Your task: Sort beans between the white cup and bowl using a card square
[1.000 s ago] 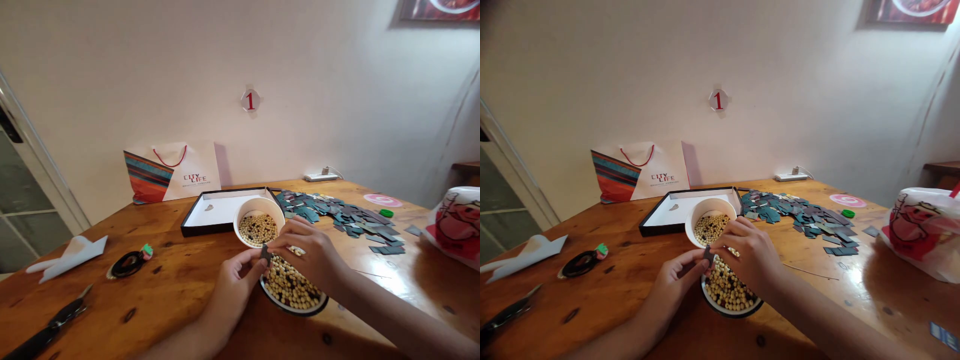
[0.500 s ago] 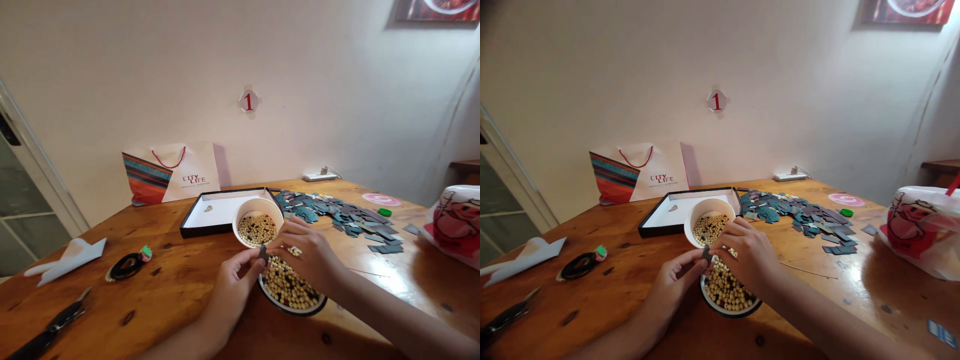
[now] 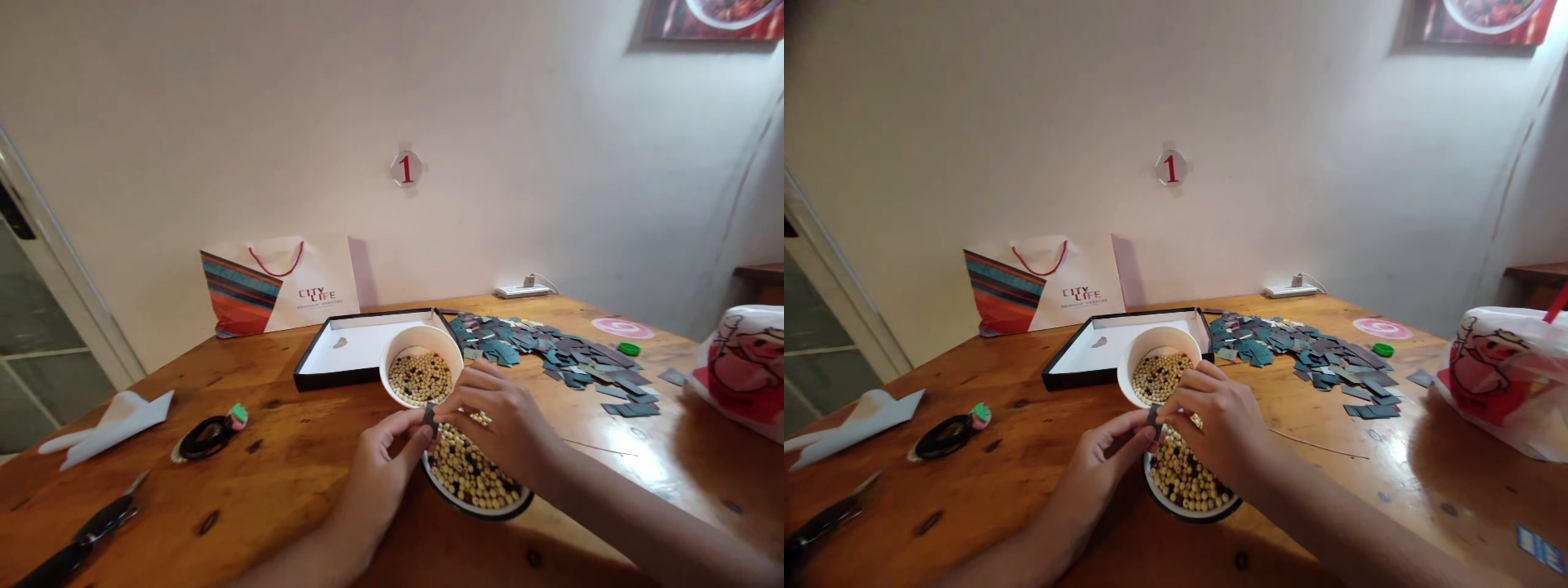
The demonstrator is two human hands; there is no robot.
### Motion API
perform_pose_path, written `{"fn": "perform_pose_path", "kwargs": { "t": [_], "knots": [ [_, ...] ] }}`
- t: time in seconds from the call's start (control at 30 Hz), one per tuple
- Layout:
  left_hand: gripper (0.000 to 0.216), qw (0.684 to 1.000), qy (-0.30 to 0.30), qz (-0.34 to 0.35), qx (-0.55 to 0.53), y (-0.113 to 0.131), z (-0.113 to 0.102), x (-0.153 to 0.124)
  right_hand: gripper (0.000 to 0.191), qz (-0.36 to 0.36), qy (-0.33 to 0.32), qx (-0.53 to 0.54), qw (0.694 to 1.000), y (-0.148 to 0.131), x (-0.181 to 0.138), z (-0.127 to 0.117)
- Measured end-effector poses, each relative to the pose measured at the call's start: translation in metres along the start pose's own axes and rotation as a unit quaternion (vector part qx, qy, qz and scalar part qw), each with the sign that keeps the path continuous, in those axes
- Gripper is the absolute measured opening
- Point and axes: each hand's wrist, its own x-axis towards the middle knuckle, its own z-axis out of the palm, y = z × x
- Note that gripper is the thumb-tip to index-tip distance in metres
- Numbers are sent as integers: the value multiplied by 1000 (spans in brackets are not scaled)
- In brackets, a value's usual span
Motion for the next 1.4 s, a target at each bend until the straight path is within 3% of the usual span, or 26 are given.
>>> {"fn": "perform_pose_path", "kwargs": {
  "t": [0.57, 1.4],
  "knots": [
    [34, 1000, -2, -4, 1, 0, 0, 1, 14, -10, 35, -29, 999, -6, 2, 1],
    [35, 999, 7, 11, 46, 0, 0, -3, 18, -74, 23, -98, 992, -13, 2, -1]
  ]
}}
